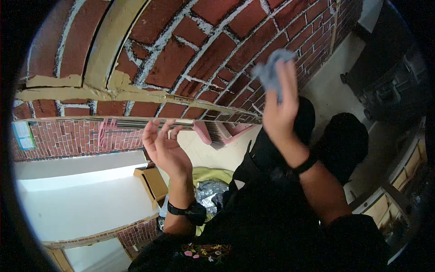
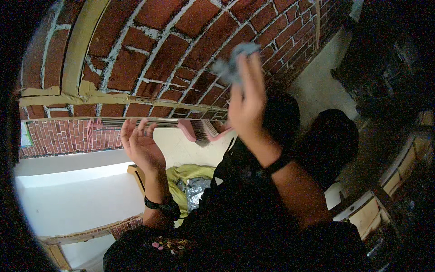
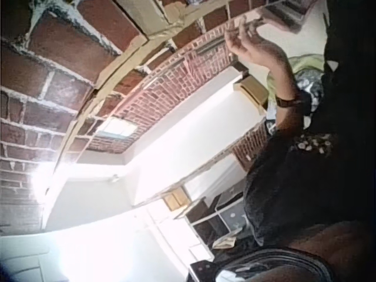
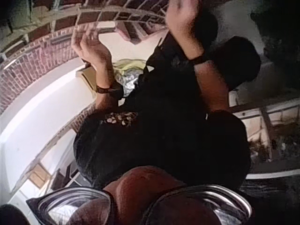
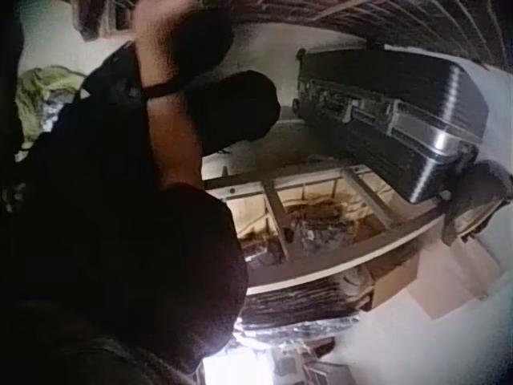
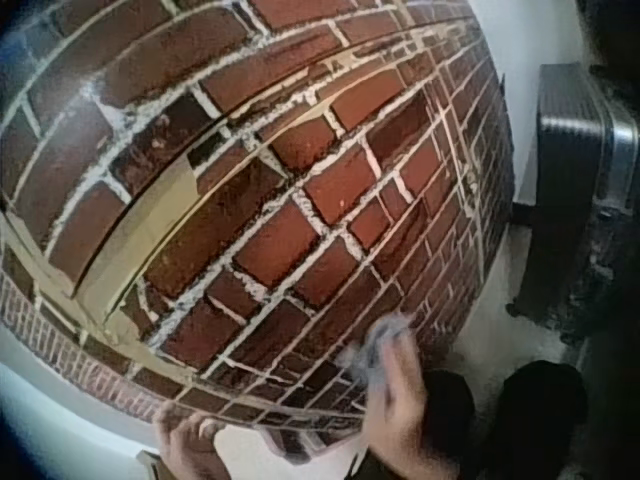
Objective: Cleaning and applying adhesive/filler to a faux brick wall panel.
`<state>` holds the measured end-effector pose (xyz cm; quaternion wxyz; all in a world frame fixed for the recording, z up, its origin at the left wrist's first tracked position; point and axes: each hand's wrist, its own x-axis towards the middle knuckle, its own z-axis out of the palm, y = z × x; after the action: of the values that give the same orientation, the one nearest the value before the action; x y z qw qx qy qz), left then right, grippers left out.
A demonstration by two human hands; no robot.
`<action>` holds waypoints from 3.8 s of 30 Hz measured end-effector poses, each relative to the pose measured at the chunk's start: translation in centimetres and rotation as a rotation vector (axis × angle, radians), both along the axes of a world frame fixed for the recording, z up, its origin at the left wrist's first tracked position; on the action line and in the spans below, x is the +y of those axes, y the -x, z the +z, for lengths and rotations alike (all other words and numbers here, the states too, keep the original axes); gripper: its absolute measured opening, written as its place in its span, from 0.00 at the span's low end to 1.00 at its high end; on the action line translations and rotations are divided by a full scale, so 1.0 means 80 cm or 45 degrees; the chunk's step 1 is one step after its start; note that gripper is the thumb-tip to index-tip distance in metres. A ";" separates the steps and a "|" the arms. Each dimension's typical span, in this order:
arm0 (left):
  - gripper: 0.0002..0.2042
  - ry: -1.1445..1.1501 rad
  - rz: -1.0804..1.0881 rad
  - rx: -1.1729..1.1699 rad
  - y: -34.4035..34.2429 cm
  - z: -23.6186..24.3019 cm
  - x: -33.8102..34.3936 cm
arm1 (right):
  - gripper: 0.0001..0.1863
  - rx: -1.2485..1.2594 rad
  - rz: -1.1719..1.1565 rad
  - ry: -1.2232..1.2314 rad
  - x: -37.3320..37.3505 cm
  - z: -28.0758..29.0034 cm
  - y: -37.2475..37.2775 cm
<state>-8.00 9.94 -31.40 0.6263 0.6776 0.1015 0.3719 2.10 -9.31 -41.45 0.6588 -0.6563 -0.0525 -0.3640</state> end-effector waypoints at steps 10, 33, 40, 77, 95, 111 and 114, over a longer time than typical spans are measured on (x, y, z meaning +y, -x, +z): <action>0.10 0.844 -0.320 0.619 -0.008 -0.050 0.012 | 0.23 -0.475 0.634 0.580 0.079 -0.039 0.074; 0.26 1.165 -0.871 1.068 0.016 -0.044 -0.048 | 0.09 0.561 1.308 0.297 0.004 -0.011 0.030; 0.13 0.365 -0.582 1.366 0.022 -0.047 -0.041 | 0.12 0.763 1.502 0.288 -0.001 -0.005 0.038; 0.24 0.573 -0.573 1.279 0.009 -0.025 -0.026 | 0.24 1.207 1.812 -0.417 -0.025 -0.025 0.039; 0.18 0.320 -0.747 0.994 0.023 -0.027 -0.031 | 0.19 1.319 1.836 -1.867 0.003 -0.034 0.070; 0.11 0.380 -0.776 1.038 0.016 -0.043 -0.022 | 0.17 -0.420 0.240 0.121 0.046 0.047 0.012; 0.11 0.440 -0.694 1.078 0.015 -0.049 -0.019 | 0.18 -0.543 0.227 0.282 0.051 0.020 0.023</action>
<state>-9.23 8.39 -35.31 0.7071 0.6571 0.2253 -0.1325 0.29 -5.25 -39.85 0.5863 -0.6258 -0.2875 -0.4266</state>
